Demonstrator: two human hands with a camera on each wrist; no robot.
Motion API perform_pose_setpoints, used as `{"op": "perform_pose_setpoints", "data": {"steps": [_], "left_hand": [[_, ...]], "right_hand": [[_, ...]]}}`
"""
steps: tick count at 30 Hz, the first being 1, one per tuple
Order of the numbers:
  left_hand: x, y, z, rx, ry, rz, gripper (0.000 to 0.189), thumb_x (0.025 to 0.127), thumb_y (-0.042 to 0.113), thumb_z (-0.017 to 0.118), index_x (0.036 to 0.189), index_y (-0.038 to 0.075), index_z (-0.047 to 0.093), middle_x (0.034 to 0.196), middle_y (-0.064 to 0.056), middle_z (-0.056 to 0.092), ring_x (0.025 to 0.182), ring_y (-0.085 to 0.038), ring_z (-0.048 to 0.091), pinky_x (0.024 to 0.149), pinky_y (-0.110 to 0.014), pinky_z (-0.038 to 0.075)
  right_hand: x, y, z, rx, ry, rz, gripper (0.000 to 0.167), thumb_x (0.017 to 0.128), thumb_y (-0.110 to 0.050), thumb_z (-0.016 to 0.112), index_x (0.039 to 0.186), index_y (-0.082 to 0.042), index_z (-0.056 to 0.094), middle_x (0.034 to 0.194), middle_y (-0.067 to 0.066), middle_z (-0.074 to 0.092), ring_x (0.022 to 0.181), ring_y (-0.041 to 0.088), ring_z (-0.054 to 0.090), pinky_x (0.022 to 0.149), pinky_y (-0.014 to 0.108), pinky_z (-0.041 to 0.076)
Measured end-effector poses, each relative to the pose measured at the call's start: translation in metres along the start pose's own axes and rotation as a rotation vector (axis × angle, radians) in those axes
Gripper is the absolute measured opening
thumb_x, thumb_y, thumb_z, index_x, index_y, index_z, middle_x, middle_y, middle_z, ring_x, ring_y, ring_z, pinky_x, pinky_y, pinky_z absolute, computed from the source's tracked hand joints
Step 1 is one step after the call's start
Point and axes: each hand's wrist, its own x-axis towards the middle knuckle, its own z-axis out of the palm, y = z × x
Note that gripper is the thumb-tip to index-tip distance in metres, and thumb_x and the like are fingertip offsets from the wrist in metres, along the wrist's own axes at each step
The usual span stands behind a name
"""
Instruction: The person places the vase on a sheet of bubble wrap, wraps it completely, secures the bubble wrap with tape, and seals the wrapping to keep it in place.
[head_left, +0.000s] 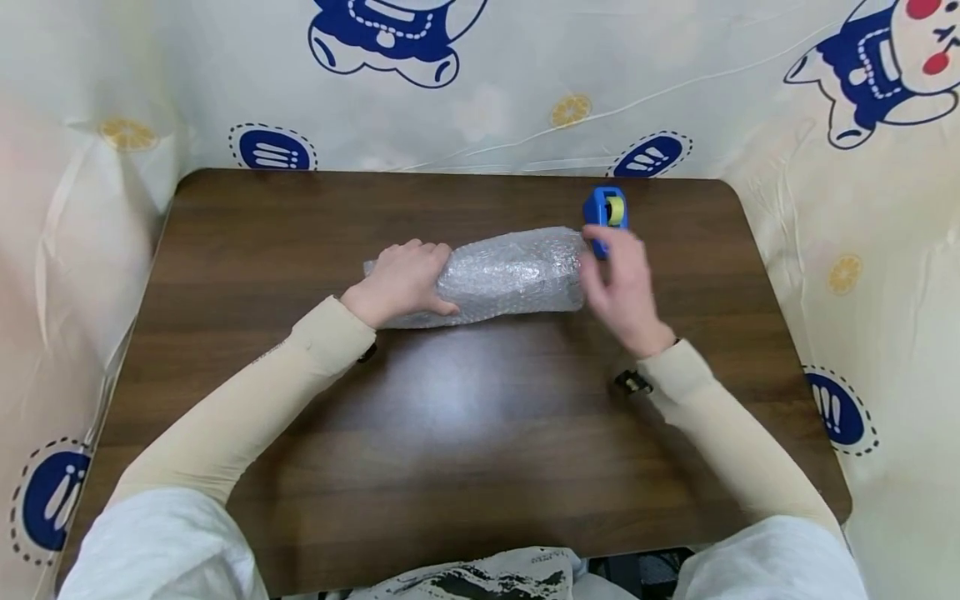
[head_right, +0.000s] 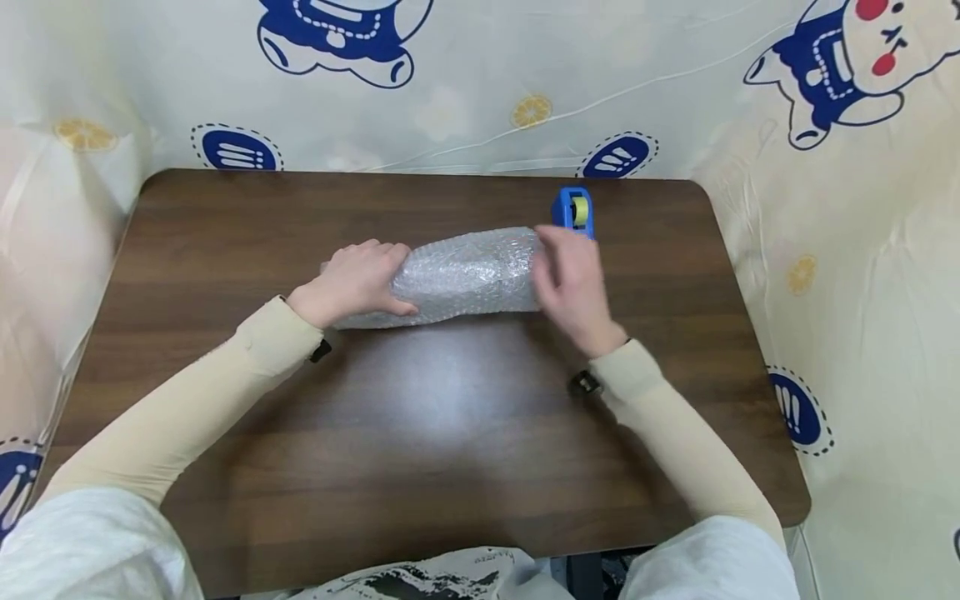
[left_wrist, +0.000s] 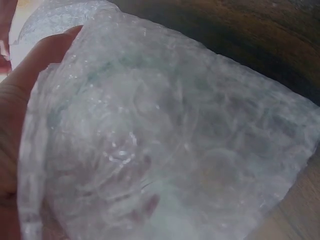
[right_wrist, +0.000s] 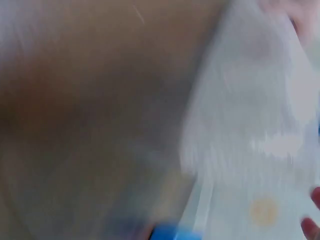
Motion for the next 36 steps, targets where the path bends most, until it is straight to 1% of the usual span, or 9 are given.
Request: {"op": "perform_pose_setpoints", "data": {"steps": [2, 4, 7, 9, 12, 15, 22, 30, 36], "left_hand": [[0.000, 0.000, 0.000, -0.002, 0.004, -0.002, 0.072, 0.076, 0.052, 0.089, 0.118, 0.000, 0.062, 0.104, -0.013, 0.070, 0.093, -0.036, 0.063, 0.073, -0.052, 0.055], [0.001, 0.000, 0.000, -0.004, -0.002, -0.010, 0.073, 0.076, 0.053, 0.088, 0.119, 0.000, 0.062, 0.106, -0.014, 0.070, 0.094, -0.036, 0.063, 0.075, -0.053, 0.055], [0.001, 0.001, 0.003, -0.008, -0.022, -0.010, 0.075, 0.077, 0.054, 0.087, 0.122, 0.000, 0.062, 0.110, -0.014, 0.070, 0.097, -0.036, 0.063, 0.077, -0.053, 0.055], [0.002, 0.001, 0.004, -0.006, -0.030, -0.004, 0.075, 0.077, 0.055, 0.086, 0.122, 0.000, 0.061, 0.111, -0.014, 0.070, 0.097, -0.036, 0.062, 0.078, -0.053, 0.055], [0.002, 0.001, 0.003, 0.000, -0.022, -0.005, 0.074, 0.077, 0.054, 0.087, 0.121, 0.001, 0.062, 0.109, -0.013, 0.069, 0.097, -0.036, 0.062, 0.078, -0.052, 0.055], [0.002, 0.001, 0.001, -0.003, -0.020, -0.016, 0.073, 0.077, 0.053, 0.087, 0.122, 0.001, 0.062, 0.109, -0.013, 0.069, 0.097, -0.036, 0.062, 0.079, -0.051, 0.055], [0.000, 0.001, -0.002, -0.008, -0.033, -0.026, 0.071, 0.077, 0.054, 0.087, 0.119, 0.002, 0.062, 0.108, -0.012, 0.069, 0.097, -0.035, 0.061, 0.079, -0.052, 0.054], [-0.001, 0.003, -0.002, -0.001, -0.026, -0.028, 0.070, 0.076, 0.054, 0.087, 0.118, 0.003, 0.062, 0.111, -0.013, 0.070, 0.098, -0.036, 0.062, 0.080, -0.053, 0.054], [-0.002, 0.003, -0.004, 0.015, -0.012, -0.025, 0.071, 0.076, 0.054, 0.087, 0.118, 0.002, 0.062, 0.111, -0.013, 0.071, 0.098, -0.036, 0.062, 0.080, -0.052, 0.054]], "right_hand": [[0.006, 0.024, -0.013, 0.024, 0.064, 0.223, 0.027, 0.102, -0.012, 0.056, 0.121, 0.004, 0.067, 0.110, 0.018, 0.070, 0.097, 0.025, 0.063, 0.092, 0.032, 0.048], [0.011, 0.050, -0.024, -0.003, 0.054, 0.455, 0.027, 0.103, -0.017, 0.056, 0.118, 0.001, 0.070, 0.105, 0.016, 0.071, 0.089, 0.015, 0.061, 0.084, 0.023, 0.046], [0.013, 0.074, -0.038, -0.104, -0.140, 0.741, 0.040, 0.106, -0.033, 0.051, 0.117, 0.000, 0.071, 0.101, 0.016, 0.070, 0.085, 0.016, 0.059, 0.077, 0.025, 0.044], [0.011, 0.082, -0.043, -0.127, -0.295, 0.861, 0.050, 0.106, -0.043, 0.049, 0.118, 0.002, 0.070, 0.101, 0.020, 0.070, 0.088, 0.023, 0.059, 0.077, 0.033, 0.045], [0.009, 0.083, -0.046, -0.109, -0.462, 0.941, 0.059, 0.107, -0.050, 0.044, 0.119, 0.004, 0.065, 0.101, 0.022, 0.069, 0.088, 0.030, 0.062, 0.075, 0.038, 0.047], [0.006, 0.083, -0.042, -0.009, -0.468, 1.023, 0.057, 0.107, -0.048, 0.044, 0.120, 0.004, 0.062, 0.105, 0.019, 0.068, 0.085, 0.024, 0.066, 0.071, 0.033, 0.051], [-0.002, 0.077, -0.032, 0.402, -0.394, 1.303, 0.060, 0.108, -0.049, 0.045, 0.137, 0.004, 0.051, 0.117, 0.009, 0.062, 0.086, 0.011, 0.066, 0.072, 0.023, 0.055], [-0.007, 0.078, -0.025, 0.611, -0.273, 1.377, 0.049, 0.107, -0.042, 0.056, 0.137, -0.004, 0.053, 0.111, 0.001, 0.063, 0.091, 0.010, 0.065, 0.080, 0.022, 0.056], [-0.008, 0.075, -0.019, 0.621, -0.076, 1.349, 0.029, 0.106, -0.030, 0.058, 0.118, -0.003, 0.059, 0.094, -0.001, 0.067, 0.072, 0.008, 0.066, 0.062, 0.022, 0.056]]}}
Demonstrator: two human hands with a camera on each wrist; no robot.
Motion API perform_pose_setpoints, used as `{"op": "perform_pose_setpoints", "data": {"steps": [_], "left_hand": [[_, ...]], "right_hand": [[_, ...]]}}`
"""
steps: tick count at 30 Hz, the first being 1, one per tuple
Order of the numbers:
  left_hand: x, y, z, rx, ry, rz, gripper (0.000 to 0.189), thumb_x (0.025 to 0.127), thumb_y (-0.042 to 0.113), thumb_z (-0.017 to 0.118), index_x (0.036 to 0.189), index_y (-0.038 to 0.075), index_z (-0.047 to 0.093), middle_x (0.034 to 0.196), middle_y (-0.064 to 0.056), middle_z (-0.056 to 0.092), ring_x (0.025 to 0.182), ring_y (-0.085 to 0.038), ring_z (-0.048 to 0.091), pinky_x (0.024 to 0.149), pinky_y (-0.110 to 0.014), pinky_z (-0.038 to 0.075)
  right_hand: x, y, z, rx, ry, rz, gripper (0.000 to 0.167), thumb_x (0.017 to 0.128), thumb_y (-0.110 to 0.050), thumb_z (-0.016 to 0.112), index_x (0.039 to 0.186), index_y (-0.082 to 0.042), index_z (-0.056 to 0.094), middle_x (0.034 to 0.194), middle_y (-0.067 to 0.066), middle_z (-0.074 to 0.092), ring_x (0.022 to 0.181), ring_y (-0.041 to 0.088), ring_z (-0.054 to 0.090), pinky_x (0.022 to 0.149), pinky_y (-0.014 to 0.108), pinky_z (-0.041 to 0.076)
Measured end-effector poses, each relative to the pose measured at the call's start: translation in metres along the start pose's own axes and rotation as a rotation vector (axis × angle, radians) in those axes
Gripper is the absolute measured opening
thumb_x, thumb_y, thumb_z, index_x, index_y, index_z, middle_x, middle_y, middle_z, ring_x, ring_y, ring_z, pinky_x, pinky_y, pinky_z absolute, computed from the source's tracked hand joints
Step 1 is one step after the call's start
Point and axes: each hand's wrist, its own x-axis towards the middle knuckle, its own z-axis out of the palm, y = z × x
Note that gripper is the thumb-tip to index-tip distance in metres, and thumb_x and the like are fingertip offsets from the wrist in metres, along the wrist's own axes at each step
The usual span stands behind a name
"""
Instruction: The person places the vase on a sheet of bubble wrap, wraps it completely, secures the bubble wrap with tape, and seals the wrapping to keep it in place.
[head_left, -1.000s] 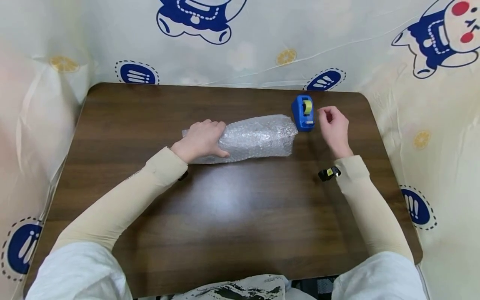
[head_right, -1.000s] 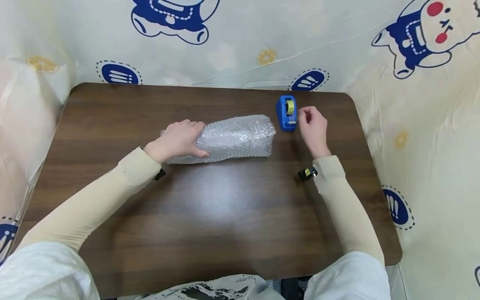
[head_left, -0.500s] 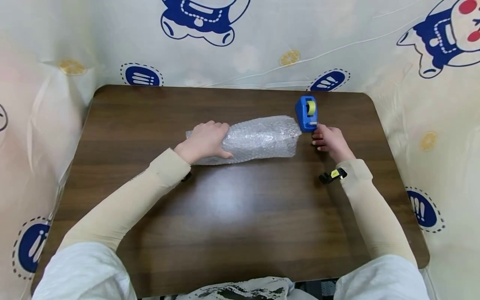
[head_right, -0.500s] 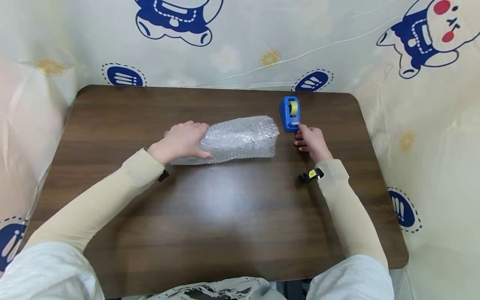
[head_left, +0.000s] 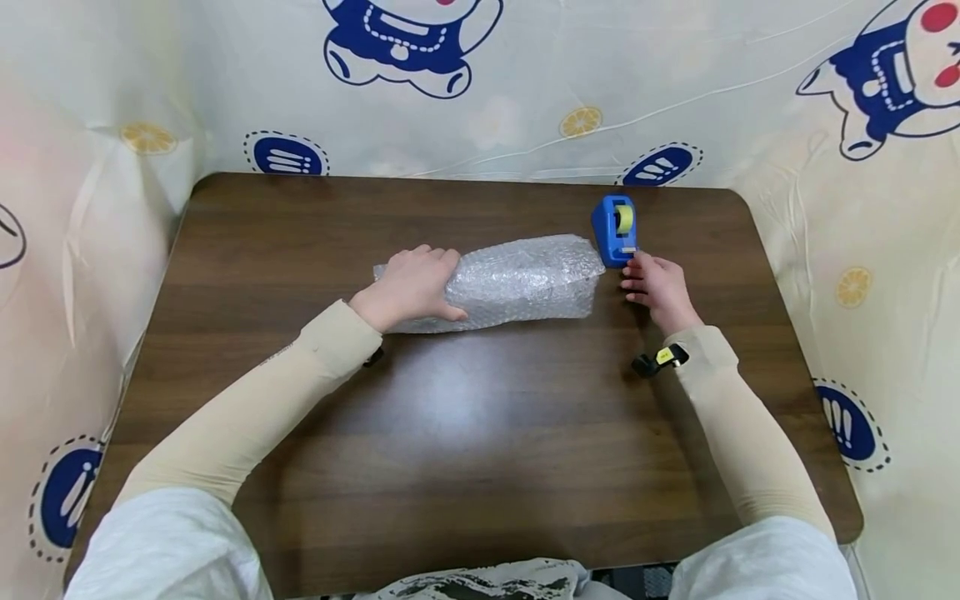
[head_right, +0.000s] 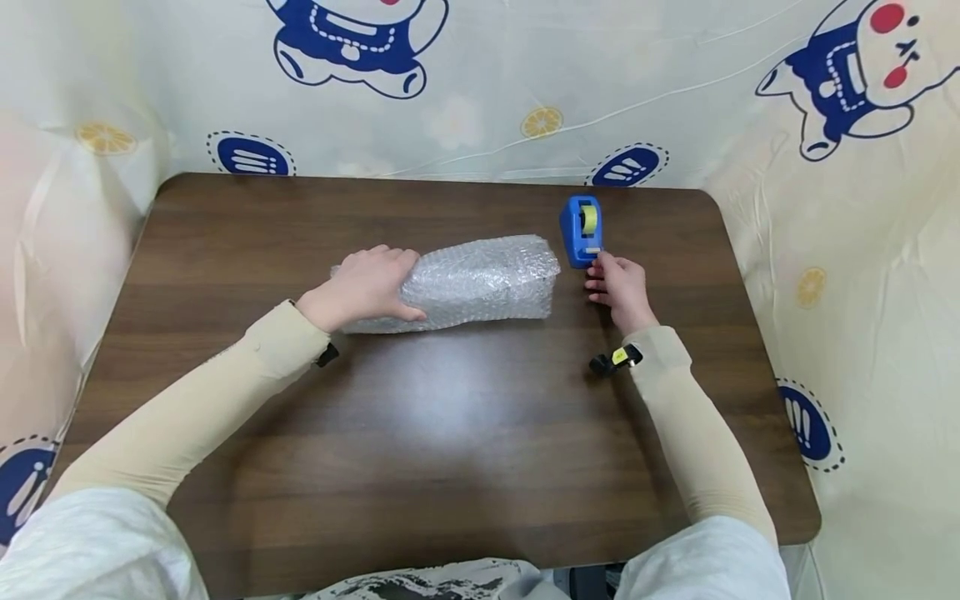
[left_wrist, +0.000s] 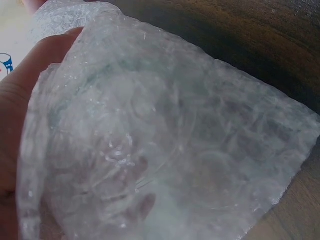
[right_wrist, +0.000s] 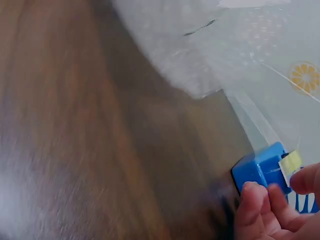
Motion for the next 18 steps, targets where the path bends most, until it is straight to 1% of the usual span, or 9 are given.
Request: {"op": "perform_pose_setpoints", "data": {"steps": [3, 5, 6, 8, 10, 11, 13, 15, 18], "left_hand": [[0.000, -0.001, 0.000, 0.005, 0.001, 0.001, 0.071, 0.076, 0.054, 0.087, 0.117, 0.002, 0.062, 0.110, -0.013, 0.071, 0.098, -0.036, 0.063, 0.080, -0.052, 0.054], [0.000, -0.001, 0.000, 0.007, 0.000, 0.000, 0.071, 0.076, 0.054, 0.087, 0.118, 0.002, 0.062, 0.111, -0.013, 0.071, 0.098, -0.036, 0.063, 0.080, -0.052, 0.055], [0.000, -0.001, 0.000, 0.006, -0.001, -0.002, 0.072, 0.076, 0.055, 0.087, 0.118, 0.002, 0.062, 0.111, -0.013, 0.071, 0.098, -0.036, 0.063, 0.080, -0.052, 0.055], [0.000, -0.001, 0.001, 0.002, -0.002, -0.004, 0.072, 0.076, 0.055, 0.087, 0.118, 0.002, 0.062, 0.111, -0.013, 0.070, 0.098, -0.036, 0.062, 0.080, -0.052, 0.055], [-0.001, -0.001, 0.002, -0.004, -0.002, -0.004, 0.072, 0.076, 0.055, 0.087, 0.119, 0.002, 0.062, 0.111, -0.013, 0.070, 0.099, -0.036, 0.062, 0.080, -0.052, 0.055], [-0.001, -0.002, 0.003, -0.006, -0.001, -0.002, 0.072, 0.077, 0.054, 0.087, 0.119, 0.002, 0.062, 0.111, -0.013, 0.070, 0.099, -0.036, 0.062, 0.081, -0.052, 0.055], [-0.001, -0.002, 0.004, -0.007, 0.002, 0.002, 0.071, 0.077, 0.054, 0.086, 0.119, 0.002, 0.062, 0.112, -0.014, 0.070, 0.099, -0.036, 0.062, 0.081, -0.052, 0.055], [-0.001, -0.002, 0.005, -0.008, 0.008, 0.007, 0.071, 0.077, 0.054, 0.087, 0.119, 0.001, 0.062, 0.112, -0.014, 0.070, 0.099, -0.036, 0.063, 0.081, -0.052, 0.055], [-0.001, -0.002, 0.004, -0.006, 0.017, 0.012, 0.072, 0.076, 0.054, 0.087, 0.119, 0.002, 0.062, 0.112, -0.014, 0.070, 0.099, -0.036, 0.062, 0.080, -0.052, 0.055]], "right_hand": [[0.000, 0.002, 0.004, -0.054, 0.087, -0.082, 0.026, 0.105, -0.028, 0.059, 0.111, -0.003, 0.061, 0.083, -0.002, 0.068, 0.061, 0.007, 0.064, 0.053, 0.022, 0.054], [-0.001, 0.002, 0.007, -0.147, 0.148, -0.164, 0.026, 0.103, -0.029, 0.061, 0.111, -0.004, 0.062, 0.084, 0.000, 0.068, 0.059, 0.007, 0.064, 0.051, 0.022, 0.053], [-0.001, 0.002, 0.007, -0.226, 0.176, -0.207, 0.028, 0.103, -0.032, 0.062, 0.113, -0.006, 0.062, 0.086, 0.000, 0.068, 0.059, 0.008, 0.063, 0.052, 0.021, 0.053], [-0.001, 0.003, 0.008, -0.398, 0.225, -0.289, 0.034, 0.101, -0.037, 0.063, 0.114, -0.006, 0.061, 0.092, 0.006, 0.070, 0.067, 0.012, 0.064, 0.058, 0.022, 0.050], [-0.002, 0.003, 0.009, -0.595, 0.260, -0.349, 0.041, 0.100, -0.043, 0.064, 0.114, -0.005, 0.061, 0.098, 0.011, 0.070, 0.076, 0.019, 0.064, 0.065, 0.028, 0.049], [-0.003, 0.004, 0.009, -0.682, 0.264, -0.370, 0.044, 0.099, -0.045, 0.063, 0.114, -0.004, 0.061, 0.100, 0.014, 0.070, 0.080, 0.023, 0.063, 0.068, 0.032, 0.048], [-0.003, 0.007, 0.010, -0.798, 0.257, -0.398, 0.047, 0.099, -0.048, 0.062, 0.111, -0.002, 0.064, 0.102, 0.017, 0.071, 0.086, 0.029, 0.063, 0.072, 0.040, 0.047], [-0.003, 0.009, 0.011, -0.848, 0.250, -0.422, 0.046, 0.101, -0.046, 0.060, 0.109, -0.001, 0.067, 0.102, 0.019, 0.071, 0.088, 0.035, 0.064, 0.074, 0.048, 0.049], [-0.001, 0.013, 0.011, -0.838, 0.284, -0.474, 0.040, 0.103, -0.040, 0.057, 0.109, -0.003, 0.071, 0.101, 0.018, 0.073, 0.088, 0.038, 0.065, 0.076, 0.053, 0.049]]}}
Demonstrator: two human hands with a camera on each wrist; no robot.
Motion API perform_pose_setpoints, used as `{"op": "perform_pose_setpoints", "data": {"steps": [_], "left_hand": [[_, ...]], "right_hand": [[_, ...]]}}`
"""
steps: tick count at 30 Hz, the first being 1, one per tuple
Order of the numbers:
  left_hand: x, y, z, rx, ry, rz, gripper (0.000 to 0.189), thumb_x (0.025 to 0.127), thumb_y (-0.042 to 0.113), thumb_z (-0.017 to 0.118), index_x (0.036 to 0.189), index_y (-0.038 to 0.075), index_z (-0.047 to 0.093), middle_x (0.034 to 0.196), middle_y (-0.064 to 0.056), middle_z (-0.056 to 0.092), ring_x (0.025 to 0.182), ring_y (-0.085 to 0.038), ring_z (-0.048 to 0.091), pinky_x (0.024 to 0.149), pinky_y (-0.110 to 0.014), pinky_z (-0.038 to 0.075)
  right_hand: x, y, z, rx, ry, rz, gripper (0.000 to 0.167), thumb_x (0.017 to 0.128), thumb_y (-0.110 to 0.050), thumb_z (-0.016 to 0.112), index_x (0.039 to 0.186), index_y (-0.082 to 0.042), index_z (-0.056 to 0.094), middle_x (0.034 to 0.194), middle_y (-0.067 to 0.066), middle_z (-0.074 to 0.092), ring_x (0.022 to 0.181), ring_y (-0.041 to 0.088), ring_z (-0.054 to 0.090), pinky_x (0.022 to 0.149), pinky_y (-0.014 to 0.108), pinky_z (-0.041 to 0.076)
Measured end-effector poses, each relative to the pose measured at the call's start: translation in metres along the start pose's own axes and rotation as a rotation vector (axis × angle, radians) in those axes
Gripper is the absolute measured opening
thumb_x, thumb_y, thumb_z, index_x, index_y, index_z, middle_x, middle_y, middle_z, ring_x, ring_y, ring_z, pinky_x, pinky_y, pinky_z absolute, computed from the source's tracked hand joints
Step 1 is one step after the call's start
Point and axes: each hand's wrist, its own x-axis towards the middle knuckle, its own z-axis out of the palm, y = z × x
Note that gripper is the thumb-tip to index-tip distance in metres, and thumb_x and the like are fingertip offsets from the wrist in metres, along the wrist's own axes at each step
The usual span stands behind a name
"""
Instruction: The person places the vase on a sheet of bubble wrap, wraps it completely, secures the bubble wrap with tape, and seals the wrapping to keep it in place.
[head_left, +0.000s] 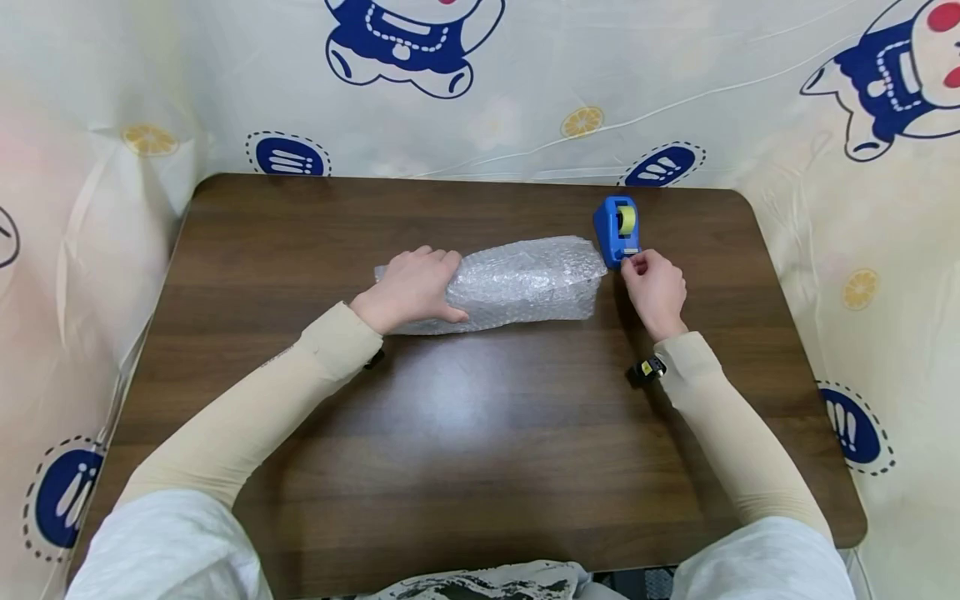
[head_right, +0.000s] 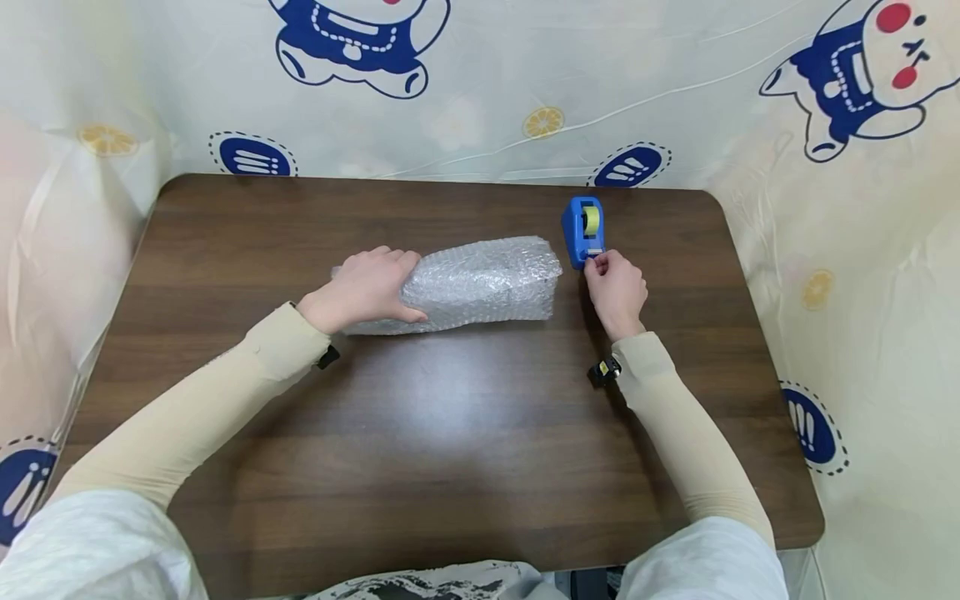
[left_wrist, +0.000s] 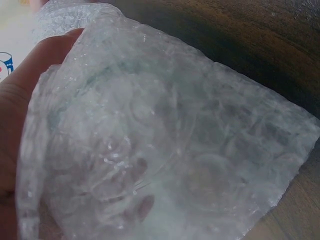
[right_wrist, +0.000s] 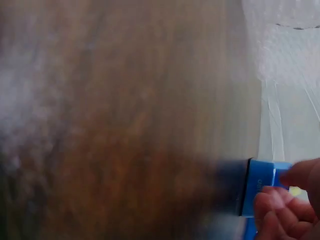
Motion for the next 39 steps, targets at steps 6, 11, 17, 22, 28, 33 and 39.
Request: {"op": "perform_pose_setpoints", "data": {"steps": [6, 11, 17, 22, 28, 33, 39], "left_hand": [[0.000, 0.002, -0.001, 0.002, 0.004, 0.000, 0.073, 0.076, 0.055, 0.087, 0.119, 0.002, 0.063, 0.112, -0.014, 0.071, 0.100, -0.036, 0.063, 0.080, -0.051, 0.055], [0.000, 0.001, -0.001, 0.003, 0.002, -0.006, 0.074, 0.076, 0.055, 0.088, 0.120, 0.002, 0.063, 0.114, -0.014, 0.071, 0.102, -0.037, 0.063, 0.081, -0.052, 0.055], [0.000, 0.001, -0.001, 0.003, 0.002, -0.001, 0.074, 0.076, 0.056, 0.087, 0.121, 0.002, 0.063, 0.115, -0.015, 0.070, 0.102, -0.037, 0.063, 0.082, -0.052, 0.055], [0.000, 0.000, 0.001, 0.004, 0.008, 0.004, 0.074, 0.076, 0.056, 0.087, 0.121, 0.002, 0.063, 0.114, -0.015, 0.071, 0.101, -0.037, 0.063, 0.081, -0.051, 0.054], [0.000, 0.000, 0.002, 0.006, 0.009, 0.000, 0.075, 0.076, 0.056, 0.087, 0.122, 0.002, 0.063, 0.116, -0.015, 0.071, 0.102, -0.037, 0.063, 0.081, -0.051, 0.055], [-0.001, 0.000, 0.003, 0.003, 0.005, -0.004, 0.077, 0.076, 0.057, 0.086, 0.124, 0.002, 0.063, 0.117, -0.015, 0.071, 0.101, -0.036, 0.063, 0.081, -0.051, 0.054], [0.000, -0.001, 0.002, -0.001, 0.010, 0.001, 0.078, 0.076, 0.058, 0.086, 0.125, 0.001, 0.062, 0.118, -0.015, 0.071, 0.100, -0.036, 0.063, 0.081, -0.050, 0.054]], "right_hand": [[0.003, 0.004, -0.003, 0.048, 0.085, -0.017, 0.036, 0.104, -0.036, 0.055, 0.109, -0.005, 0.072, 0.099, 0.016, 0.072, 0.088, 0.035, 0.065, 0.076, 0.051, 0.046], [0.002, 0.005, -0.008, 0.046, 0.064, -0.033, 0.035, 0.102, -0.037, 0.056, 0.107, -0.005, 0.071, 0.099, 0.016, 0.072, 0.089, 0.034, 0.064, 0.077, 0.047, 0.044], [0.004, 0.003, -0.014, 0.059, 0.102, -0.033, 0.052, 0.105, -0.047, 0.044, 0.096, -0.005, 0.074, 0.088, 0.016, 0.068, 0.082, 0.034, 0.060, 0.070, 0.044, 0.040], [0.015, 0.003, -0.022, 0.074, 0.090, 0.038, 0.058, 0.105, -0.049, 0.039, 0.097, -0.005, 0.076, 0.086, 0.016, 0.064, 0.082, 0.033, 0.055, 0.069, 0.042, 0.038], [0.030, -0.001, -0.033, 0.220, -0.134, 0.138, 0.052, 0.103, -0.048, 0.052, 0.117, -0.002, 0.073, 0.092, 0.006, 0.059, 0.084, 0.022, 0.049, 0.068, 0.032, 0.041], [0.040, -0.003, -0.039, 0.338, -0.313, 0.213, 0.048, 0.104, -0.043, 0.060, 0.126, -0.001, 0.068, 0.093, 0.004, 0.056, 0.077, 0.018, 0.049, 0.065, 0.029, 0.044], [0.044, 0.001, -0.040, 0.415, -0.396, 0.205, 0.046, 0.104, -0.037, 0.062, 0.127, 0.003, 0.063, 0.085, -0.002, 0.055, 0.074, 0.014, 0.050, 0.068, 0.026, 0.047]]}}
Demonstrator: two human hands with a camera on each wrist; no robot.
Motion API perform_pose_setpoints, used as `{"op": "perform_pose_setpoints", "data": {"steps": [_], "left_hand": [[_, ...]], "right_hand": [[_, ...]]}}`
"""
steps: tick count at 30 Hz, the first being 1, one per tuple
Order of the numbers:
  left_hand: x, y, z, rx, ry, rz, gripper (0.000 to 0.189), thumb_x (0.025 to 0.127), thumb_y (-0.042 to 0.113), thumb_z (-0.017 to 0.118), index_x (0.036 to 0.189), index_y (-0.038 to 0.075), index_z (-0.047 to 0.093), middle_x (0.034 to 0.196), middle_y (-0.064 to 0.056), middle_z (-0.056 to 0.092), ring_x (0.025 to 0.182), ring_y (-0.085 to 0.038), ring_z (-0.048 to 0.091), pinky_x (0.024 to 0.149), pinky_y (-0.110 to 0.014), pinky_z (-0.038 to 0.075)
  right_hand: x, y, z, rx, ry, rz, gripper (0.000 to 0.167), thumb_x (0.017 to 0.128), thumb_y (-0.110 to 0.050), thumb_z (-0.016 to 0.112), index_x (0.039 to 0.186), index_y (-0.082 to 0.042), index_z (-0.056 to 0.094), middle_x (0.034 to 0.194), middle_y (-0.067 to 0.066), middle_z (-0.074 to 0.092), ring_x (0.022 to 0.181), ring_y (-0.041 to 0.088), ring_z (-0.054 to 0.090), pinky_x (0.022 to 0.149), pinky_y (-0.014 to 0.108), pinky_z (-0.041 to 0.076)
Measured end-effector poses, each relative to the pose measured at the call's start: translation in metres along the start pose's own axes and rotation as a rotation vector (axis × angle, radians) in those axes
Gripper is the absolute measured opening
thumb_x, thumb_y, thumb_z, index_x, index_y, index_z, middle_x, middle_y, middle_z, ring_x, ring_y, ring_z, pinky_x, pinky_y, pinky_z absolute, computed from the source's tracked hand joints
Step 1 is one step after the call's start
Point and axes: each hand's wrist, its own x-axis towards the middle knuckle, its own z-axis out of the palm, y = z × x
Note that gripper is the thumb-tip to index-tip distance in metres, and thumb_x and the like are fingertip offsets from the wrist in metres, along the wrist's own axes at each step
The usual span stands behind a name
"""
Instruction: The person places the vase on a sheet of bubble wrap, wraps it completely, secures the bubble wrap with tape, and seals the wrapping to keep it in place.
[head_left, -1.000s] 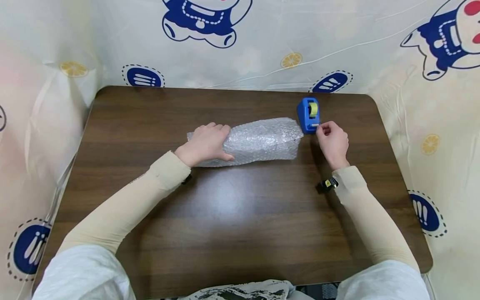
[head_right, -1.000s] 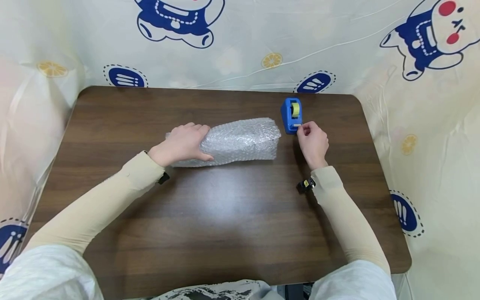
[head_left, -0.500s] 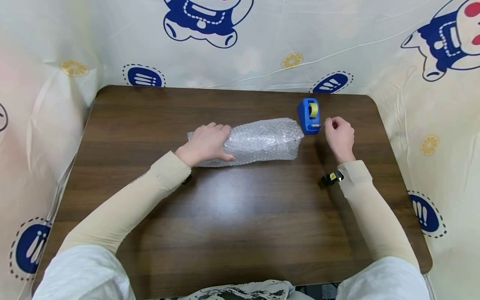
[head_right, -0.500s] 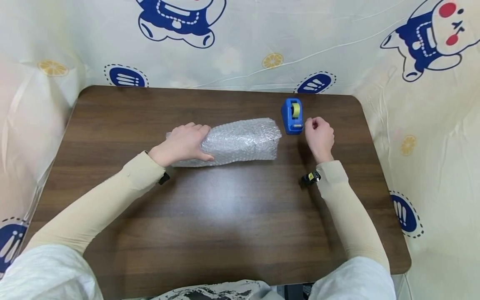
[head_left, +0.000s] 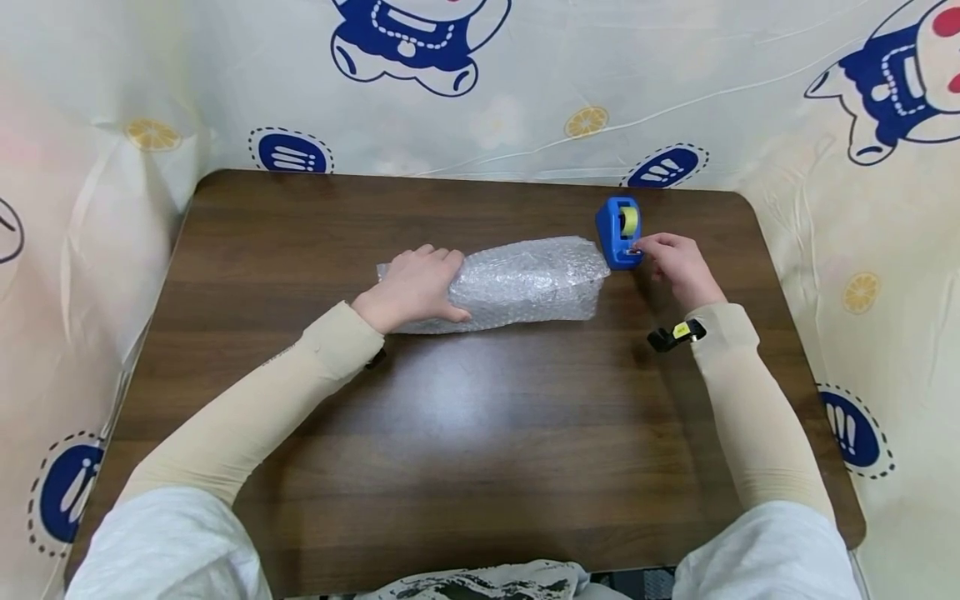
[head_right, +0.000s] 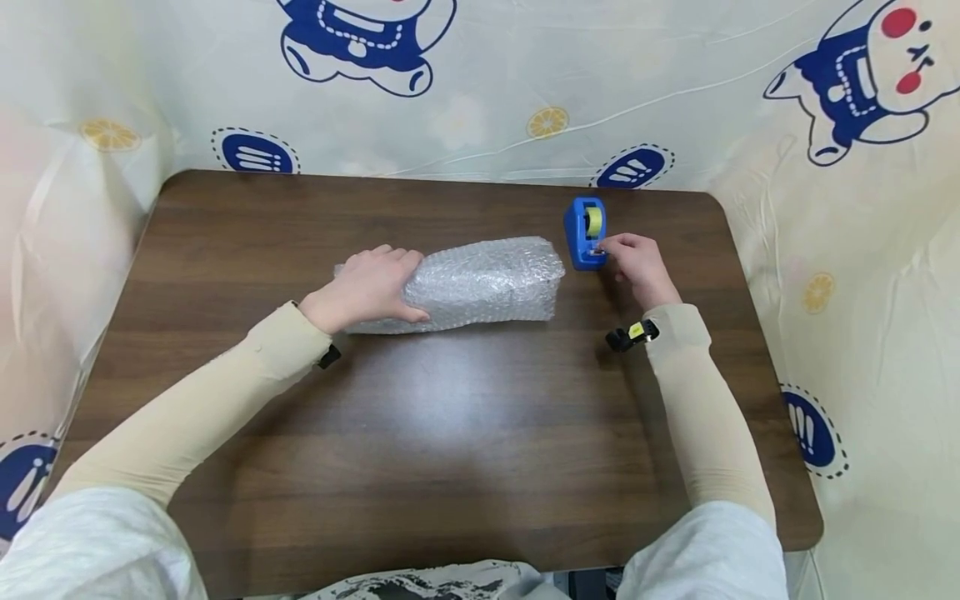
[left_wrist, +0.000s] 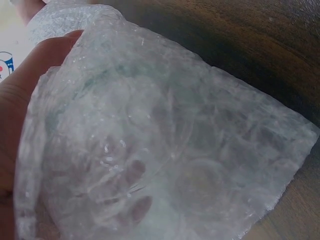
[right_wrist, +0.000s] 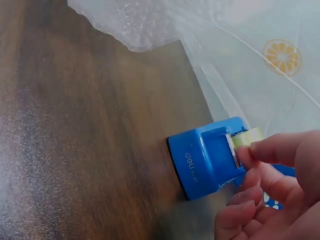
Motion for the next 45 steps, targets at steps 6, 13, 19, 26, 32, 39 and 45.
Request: {"op": "perform_pose_setpoints", "data": {"steps": [6, 13, 19, 26, 32, 39, 45], "left_hand": [[0.001, 0.002, -0.002, 0.010, 0.007, 0.006, 0.077, 0.076, 0.058, 0.087, 0.124, 0.002, 0.063, 0.118, -0.015, 0.071, 0.099, -0.036, 0.063, 0.081, -0.050, 0.054], [0.002, 0.002, -0.001, 0.007, 0.011, 0.012, 0.075, 0.076, 0.056, 0.087, 0.122, 0.002, 0.063, 0.117, -0.015, 0.071, 0.099, -0.036, 0.063, 0.081, -0.050, 0.054], [0.004, 0.002, -0.002, 0.012, 0.008, 0.006, 0.074, 0.076, 0.057, 0.086, 0.121, 0.003, 0.063, 0.116, -0.015, 0.071, 0.101, -0.037, 0.063, 0.083, -0.051, 0.055], [0.004, 0.001, -0.001, 0.006, 0.000, 0.007, 0.073, 0.076, 0.057, 0.086, 0.119, 0.003, 0.063, 0.112, -0.014, 0.071, 0.099, -0.036, 0.063, 0.081, -0.050, 0.054], [0.004, 0.002, -0.002, 0.010, 0.002, 0.006, 0.072, 0.076, 0.057, 0.086, 0.119, 0.003, 0.063, 0.112, -0.014, 0.070, 0.099, -0.036, 0.064, 0.080, -0.050, 0.055], [0.003, 0.001, 0.000, 0.011, -0.009, -0.002, 0.074, 0.077, 0.057, 0.085, 0.122, 0.003, 0.063, 0.115, -0.014, 0.070, 0.102, -0.036, 0.063, 0.082, -0.050, 0.055], [0.003, 0.001, 0.001, 0.014, -0.001, 0.003, 0.076, 0.077, 0.058, 0.085, 0.122, 0.002, 0.063, 0.115, -0.014, 0.070, 0.101, -0.036, 0.063, 0.081, -0.049, 0.055]], "right_hand": [[-0.002, 0.000, -0.001, 0.190, -0.017, 0.020, 0.038, 0.105, -0.028, 0.062, 0.126, 0.004, 0.059, 0.088, -0.003, 0.062, 0.082, 0.012, 0.057, 0.078, 0.020, 0.056], [-0.004, 0.001, 0.000, 0.270, -0.015, 0.044, 0.035, 0.106, -0.024, 0.060, 0.128, 0.003, 0.059, 0.108, 0.005, 0.062, 0.091, 0.014, 0.067, 0.098, 0.036, 0.055], [-0.007, 0.008, 0.010, 0.253, 0.065, 0.026, 0.034, 0.108, -0.024, 0.056, 0.127, 0.004, 0.059, 0.117, 0.008, 0.057, 0.099, 0.015, 0.064, 0.110, 0.041, 0.047], [-0.015, 0.024, 0.017, 0.411, 0.095, -0.038, 0.025, 0.107, -0.019, 0.059, 0.119, 0.003, 0.059, 0.119, 0.009, 0.055, 0.112, 0.020, 0.059, 0.116, 0.038, 0.040], [-0.026, 0.040, 0.015, 0.373, 0.024, -0.147, 0.033, 0.108, -0.023, 0.057, 0.124, 0.005, 0.055, 0.148, 0.017, 0.048, 0.134, 0.024, 0.051, 0.118, 0.030, 0.036], [-0.027, 0.054, 0.015, -0.167, 0.156, -0.313, 0.035, 0.107, -0.023, 0.058, 0.113, 0.010, 0.066, 0.121, 0.026, 0.065, 0.105, 0.022, 0.056, 0.091, 0.026, 0.043], [-0.027, 0.057, 0.018, -0.284, 0.199, -0.244, 0.038, 0.108, -0.029, 0.053, 0.113, 0.006, 0.067, 0.107, 0.023, 0.065, 0.097, 0.032, 0.053, 0.084, 0.038, 0.042]]}}
